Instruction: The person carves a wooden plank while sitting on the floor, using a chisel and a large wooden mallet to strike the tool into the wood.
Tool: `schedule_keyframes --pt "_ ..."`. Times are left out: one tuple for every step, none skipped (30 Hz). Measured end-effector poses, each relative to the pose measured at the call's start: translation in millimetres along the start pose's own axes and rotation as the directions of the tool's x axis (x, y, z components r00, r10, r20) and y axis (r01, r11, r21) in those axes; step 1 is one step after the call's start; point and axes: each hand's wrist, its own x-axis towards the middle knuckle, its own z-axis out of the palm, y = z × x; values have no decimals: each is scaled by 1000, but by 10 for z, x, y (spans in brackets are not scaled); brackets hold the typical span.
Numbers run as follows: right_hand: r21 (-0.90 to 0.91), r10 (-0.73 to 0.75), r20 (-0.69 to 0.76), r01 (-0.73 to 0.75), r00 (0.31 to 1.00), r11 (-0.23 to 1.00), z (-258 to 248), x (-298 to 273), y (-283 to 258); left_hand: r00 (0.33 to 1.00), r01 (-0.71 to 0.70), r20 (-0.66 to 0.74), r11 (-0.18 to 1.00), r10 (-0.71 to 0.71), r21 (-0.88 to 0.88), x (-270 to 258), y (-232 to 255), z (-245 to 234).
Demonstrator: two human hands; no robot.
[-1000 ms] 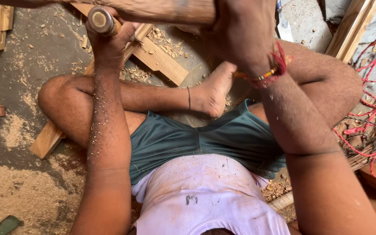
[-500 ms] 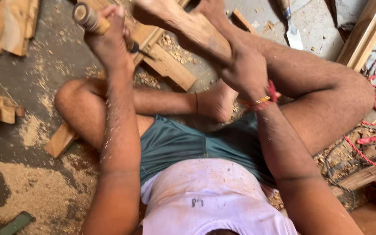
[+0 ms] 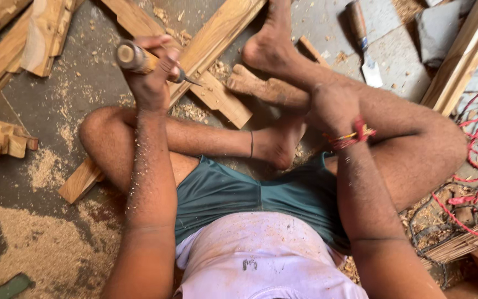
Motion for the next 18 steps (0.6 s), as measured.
schedule_keyframes --pt "-2 0 20 0 1000 1000 -44 -6 -30 999 -28 31 1000 28 4 0 4 66" --pt "7 -1 22 1 1000 1000 -77 -39 -84 997 -57 61 998 56 7 14 6 144" --pt "54 -34 -55 37 998 998 -115 -57 -151 993 -85 86 996 83 14 24 18 217" --pt "110 -77 -145 93 987 990 -153 -71 -223 994 35 106 988 -19 -152 24 30 302" --pt "186 -147 -303 210 942 960 -174 -90 -313 983 158 140 939 -120 -306 -8 45 398" --pt "249 -210 -455 350 865 903 -186 -104 -405 959 275 191 851 -210 -447 -36 60 499" --pt "283 -283 -506 467 815 838 -181 -115 -504 954 280 244 805 -174 -523 -63 81 592" --pt "309 -345 -559 576 754 757 -169 -121 -593 947 289 293 751 -132 -594 -87 101 692" --pt "324 -390 -618 673 683 665 -155 -114 -665 935 303 346 691 -82 -656 -69 131 755" --pt "389 -358 -546 607 758 693 -133 -98 -721 911 349 405 678 -81 -648 -38 164 785" --pt "448 -319 -465 530 826 720 -100 -82 -756 881 398 466 661 -81 -636 -2 184 797" --pt "500 -277 -378 447 883 742 -63 -60 -767 847 446 525 644 -81 -621 33 193 780" --pt "507 -238 -351 398 906 765 -29 -31 -739 813 410 571 813 -119 -414 60 184 734" --pt "513 -198 -323 347 925 785 4 -3 -688 780 338 603 924 -167 -180 88 167 639" --pt "518 -160 -295 298 942 802 37 24 -633 753 235 619 970 -224 65 121 137 511" --pt "506 -147 -306 292 941 812 62 50 -564 777 52 550 902 -306 428 113 82 395" --pt "495 -133 -320 285 938 821 71 81 -486 817 -121 460 676 -349 727 109 -2 302" --pt "484 -118 -333 277 935 830 69 113 -410 828 -85 317 456 -462 886 65 -87 200"
